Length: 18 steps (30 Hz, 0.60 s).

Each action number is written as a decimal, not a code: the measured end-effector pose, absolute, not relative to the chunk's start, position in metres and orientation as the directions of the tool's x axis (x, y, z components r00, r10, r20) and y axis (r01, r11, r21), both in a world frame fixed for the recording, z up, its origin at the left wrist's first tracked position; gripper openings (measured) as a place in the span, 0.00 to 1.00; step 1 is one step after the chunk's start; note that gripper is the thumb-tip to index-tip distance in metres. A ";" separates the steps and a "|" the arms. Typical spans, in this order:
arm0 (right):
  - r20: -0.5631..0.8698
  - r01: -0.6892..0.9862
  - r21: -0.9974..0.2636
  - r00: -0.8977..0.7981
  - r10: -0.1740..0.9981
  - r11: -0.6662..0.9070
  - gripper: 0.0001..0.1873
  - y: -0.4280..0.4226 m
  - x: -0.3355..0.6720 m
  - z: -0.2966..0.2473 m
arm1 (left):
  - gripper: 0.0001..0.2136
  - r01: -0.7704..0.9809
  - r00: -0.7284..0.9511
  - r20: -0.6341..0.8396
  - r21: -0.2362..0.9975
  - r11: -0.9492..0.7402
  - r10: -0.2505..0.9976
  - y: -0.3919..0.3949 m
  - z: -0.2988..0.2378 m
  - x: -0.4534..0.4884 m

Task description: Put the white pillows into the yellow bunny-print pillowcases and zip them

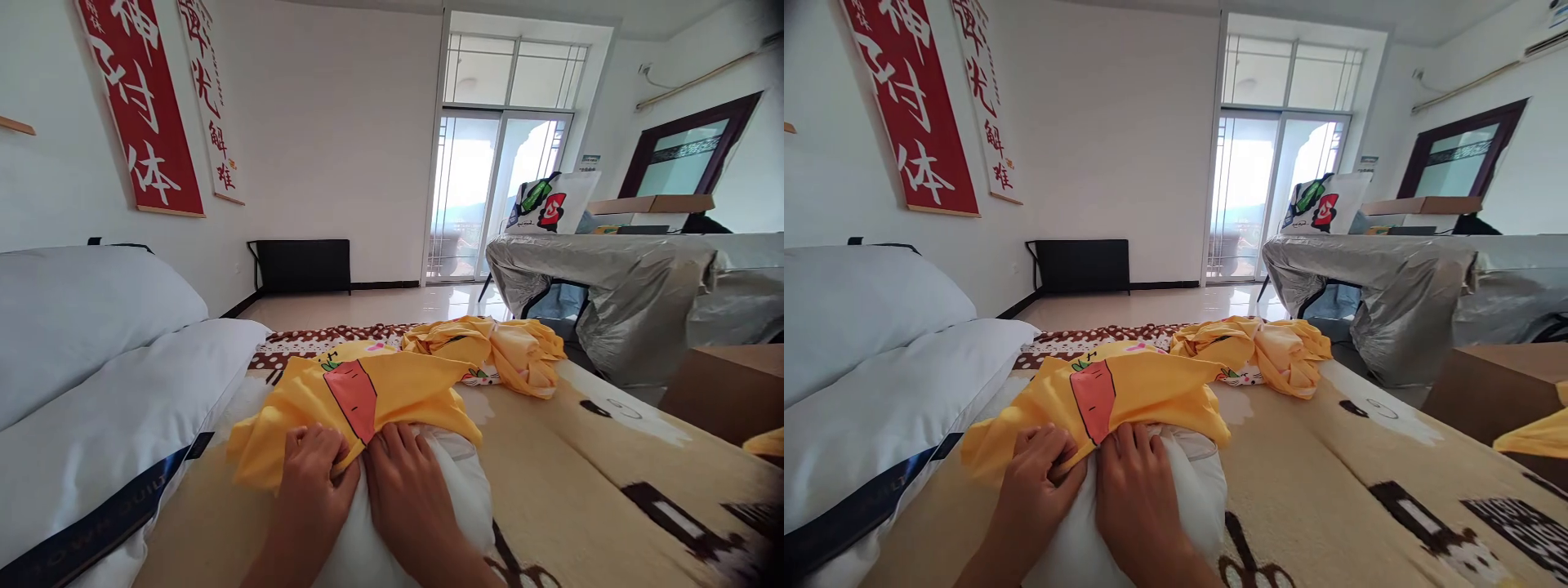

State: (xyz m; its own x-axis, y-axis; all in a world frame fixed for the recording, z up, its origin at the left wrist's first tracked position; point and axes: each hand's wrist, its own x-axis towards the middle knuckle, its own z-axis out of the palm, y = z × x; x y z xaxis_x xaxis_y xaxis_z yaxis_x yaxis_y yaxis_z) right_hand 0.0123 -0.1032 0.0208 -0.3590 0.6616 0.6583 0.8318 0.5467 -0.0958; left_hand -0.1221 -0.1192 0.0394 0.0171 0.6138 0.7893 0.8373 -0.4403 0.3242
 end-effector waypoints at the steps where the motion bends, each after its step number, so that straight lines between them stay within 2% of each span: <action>1: 0.650 0.844 -0.107 -0.341 0.679 0.526 0.08 -0.101 0.013 0.021 | 0.11 0.856 0.057 0.835 0.240 -0.457 0.547 -0.120 0.039 -0.120; 4: 0.641 0.864 -0.119 -0.308 0.703 0.488 0.08 -0.096 0.014 0.021 | 0.13 0.892 0.130 0.887 0.091 -0.442 0.444 -0.120 0.038 -0.116; 8: 0.655 0.855 -0.138 -0.300 0.694 0.500 0.09 -0.099 0.013 0.024 | 0.13 0.943 0.146 0.850 0.034 -0.330 0.507 -0.116 0.037 -0.121; 10: 0.680 0.842 -0.140 -0.300 0.669 0.521 0.09 -0.105 0.012 0.027 | 0.12 0.959 0.100 0.796 0.084 -0.272 0.596 -0.112 0.037 -0.127; 12: 0.725 0.844 -0.090 -0.309 0.616 0.529 0.11 -0.113 0.014 0.029 | 0.12 0.962 0.027 0.714 0.171 -0.211 0.700 -0.109 0.039 -0.133; 15: 0.810 0.861 0.063 -0.339 0.478 0.504 0.17 -0.128 0.021 0.030 | 0.13 0.955 -0.096 0.565 0.285 -0.085 0.819 -0.108 0.044 -0.139; 18: 0.812 0.819 0.267 -0.475 0.339 0.509 0.22 -0.139 0.031 0.024 | 0.13 0.943 -0.185 0.474 0.332 0.020 0.861 -0.107 0.050 -0.142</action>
State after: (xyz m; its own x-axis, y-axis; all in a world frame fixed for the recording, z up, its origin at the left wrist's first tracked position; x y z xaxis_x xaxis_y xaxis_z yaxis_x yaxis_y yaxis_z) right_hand 0.0306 -0.1394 0.0237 -0.4753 0.3387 0.8120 0.8185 0.5087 0.2669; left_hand -0.1419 -0.1074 0.0498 -0.1847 0.8609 0.4741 0.9432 0.0197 0.3317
